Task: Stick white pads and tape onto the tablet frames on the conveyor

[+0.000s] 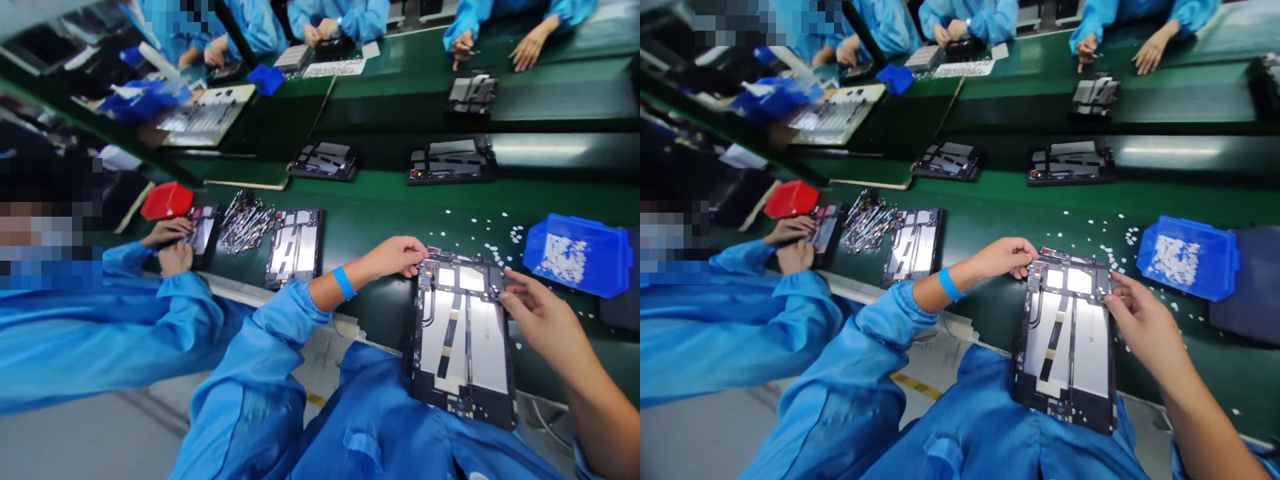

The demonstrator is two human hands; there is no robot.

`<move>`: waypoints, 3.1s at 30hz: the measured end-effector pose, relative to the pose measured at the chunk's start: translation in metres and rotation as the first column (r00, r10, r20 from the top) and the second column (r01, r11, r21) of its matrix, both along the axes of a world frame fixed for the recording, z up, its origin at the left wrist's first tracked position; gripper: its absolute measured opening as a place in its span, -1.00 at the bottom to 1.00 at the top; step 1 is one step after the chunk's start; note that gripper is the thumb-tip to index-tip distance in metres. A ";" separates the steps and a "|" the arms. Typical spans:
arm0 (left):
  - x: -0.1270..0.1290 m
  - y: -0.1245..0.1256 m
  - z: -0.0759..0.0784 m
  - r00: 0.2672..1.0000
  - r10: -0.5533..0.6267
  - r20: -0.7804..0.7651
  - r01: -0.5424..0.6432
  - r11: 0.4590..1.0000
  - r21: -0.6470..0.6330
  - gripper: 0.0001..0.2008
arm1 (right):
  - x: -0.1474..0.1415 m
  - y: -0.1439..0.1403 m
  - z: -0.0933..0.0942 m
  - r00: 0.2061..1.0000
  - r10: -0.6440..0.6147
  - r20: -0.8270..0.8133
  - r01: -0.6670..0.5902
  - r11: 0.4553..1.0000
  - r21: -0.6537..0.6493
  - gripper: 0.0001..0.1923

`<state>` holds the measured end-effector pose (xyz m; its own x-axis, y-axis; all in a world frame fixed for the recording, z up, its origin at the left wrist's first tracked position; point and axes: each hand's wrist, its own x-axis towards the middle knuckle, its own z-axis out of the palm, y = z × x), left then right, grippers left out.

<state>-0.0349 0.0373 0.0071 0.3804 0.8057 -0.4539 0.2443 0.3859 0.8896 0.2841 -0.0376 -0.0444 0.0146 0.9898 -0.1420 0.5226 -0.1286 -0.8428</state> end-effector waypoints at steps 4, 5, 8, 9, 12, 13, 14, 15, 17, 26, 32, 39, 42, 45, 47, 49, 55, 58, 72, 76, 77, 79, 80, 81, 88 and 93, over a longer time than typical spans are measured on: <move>0.005 0.012 0.012 0.975 -0.150 -0.166 0.175 0.973 0.151 -0.85 | 0.005 0.002 0.004 0.999 -0.006 0.054 0.006 1.000 0.002 -0.44; 0.007 0.016 0.016 0.960 -0.189 -0.208 0.222 0.964 0.150 -0.84 | 0.006 0.002 0.005 0.998 -0.001 0.069 0.000 1.000 0.006 -0.44; 0.015 0.026 0.025 0.914 -0.302 -0.273 0.335 0.939 0.084 -0.87 | 0.008 0.001 0.006 0.996 0.020 0.087 -0.021 1.000 0.018 -0.43; 0.018 0.028 0.027 0.898 -0.334 -0.287 0.364 0.930 0.058 -0.88 | 0.008 0.001 0.006 0.996 0.022 0.084 -0.024 0.999 0.022 -0.43; 0.024 0.033 0.034 0.850 -0.394 -0.350 0.422 0.906 0.004 -0.84 | 0.007 0.001 0.006 0.996 0.012 0.087 -0.014 1.000 0.025 -0.43; 0.025 0.033 0.035 0.833 -0.403 -0.378 0.436 0.900 0.001 -0.83 | 0.006 0.001 0.006 0.996 0.006 0.094 -0.009 1.000 0.028 -0.42; 0.026 0.033 0.036 0.818 -0.410 -0.403 0.451 0.892 0.008 -0.82 | 0.005 0.001 0.007 0.995 0.003 0.104 -0.007 0.999 0.032 -0.42; 0.027 0.033 0.036 0.804 -0.412 -0.430 0.466 0.884 0.025 -0.82 | 0.004 0.000 0.007 0.993 0.001 0.117 -0.006 0.999 0.037 -0.42; 0.029 0.033 0.035 0.778 -0.401 -0.484 0.498 0.863 0.087 -0.82 | 0.002 -0.001 0.007 0.990 0.009 0.140 -0.015 0.999 0.040 -0.43; 0.023 0.036 0.021 0.858 -0.373 -0.353 0.413 0.910 0.044 -0.82 | -0.003 -0.001 0.010 0.989 0.043 0.138 -0.044 0.999 -0.002 -0.48; 0.011 0.025 0.021 0.946 -0.248 -0.209 0.266 0.962 0.064 -0.90 | -0.023 -0.001 0.012 0.998 -0.027 0.048 0.024 0.998 0.066 -0.51; 0.013 0.031 0.014 0.905 -0.211 -0.369 0.287 0.944 0.162 -0.73 | 0.017 -0.033 0.023 0.896 -0.348 -0.276 0.387 0.917 0.097 -0.65; 0.012 0.031 0.012 0.921 -0.180 -0.346 0.247 0.956 0.160 -0.61 | 0.070 -0.059 0.020 0.604 -0.652 -0.458 0.735 0.679 0.003 -0.62; 0.011 0.026 0.016 0.924 -0.161 -0.348 0.227 0.961 0.158 -0.52 | 0.112 -0.065 0.014 0.450 -0.707 -0.546 0.806 0.584 -0.091 -0.48; 0.010 0.023 0.021 0.911 -0.140 -0.388 0.226 0.957 0.184 -0.47 | 0.123 -0.057 0.010 0.411 -0.698 -0.587 0.787 0.597 -0.159 -0.44; 0.007 0.020 0.025 0.897 -0.109 -0.428 0.222 0.949 0.223 -0.44 | 0.124 -0.045 0.007 0.383 -0.687 -0.617 0.766 0.610 -0.204 -0.46; -0.012 0.010 0.025 0.890 -0.053 -0.452 0.185 0.950 0.252 -0.47 | 0.116 -0.028 0.019 0.332 -0.657 -0.677 0.789 0.587 -0.183 -0.58; -0.020 0.003 0.023 0.878 -0.043 -0.476 0.187 0.947 0.260 -0.50 | 0.111 -0.041 0.036 0.339 -0.626 -0.703 0.799 0.586 -0.137 -0.62; 0.068 -0.067 0.048 0.997 0.062 0.050 -0.073 0.960 0.269 -0.78 | -0.085 -0.028 0.075 0.902 0.058 -0.428 0.030 0.980 0.196 -0.81; 0.053 -0.067 0.039 0.990 0.128 0.054 -0.139 0.943 0.301 -0.83 | -0.082 -0.026 0.071 0.943 0.141 -0.303 -0.085 0.978 0.189 -0.79; 0.046 -0.065 0.038 0.988 0.149 0.045 -0.155 0.940 0.304 -0.83 | -0.077 -0.025 0.068 0.961 0.165 -0.223 -0.121 0.973 0.196 -0.78; 0.029 -0.060 0.036 0.984 0.178 -0.001 -0.168 0.932 0.320 -0.83 | -0.065 -0.018 0.060 0.980 0.200 -0.002 -0.193 0.946 0.260 -0.75; 0.022 -0.056 0.036 0.985 0.165 -0.043 -0.142 0.933 0.330 -0.84 | -0.059 -0.011 0.056 0.970 0.211 0.119 -0.238 0.920 0.311 -0.73; 0.014 -0.052 0.036 0.987 0.132 -0.094 -0.093 0.937 0.338 -0.86 | -0.055 -0.004 0.052 0.945 0.224 0.236 -0.299 0.884 0.359 -0.71; 0.003 -0.041 0.034 0.851 -0.035 -0.524 0.385 0.721 0.576 -0.90 | -0.064 0.040 0.048 0.604 0.284 0.745 -0.726 0.580 0.368 -0.59; 0.004 -0.055 0.024 0.667 -0.026 -0.744 0.647 0.514 0.562 -0.84 | -0.065 0.047 0.043 0.499 0.275 0.822 -0.810 0.487 0.328 -0.60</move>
<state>-0.0310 -0.0176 0.0307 0.6085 0.7936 0.0064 0.7403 -0.5705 0.3558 0.2187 0.0093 -0.0010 -0.7500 0.6034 0.2709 0.6258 0.7799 -0.0048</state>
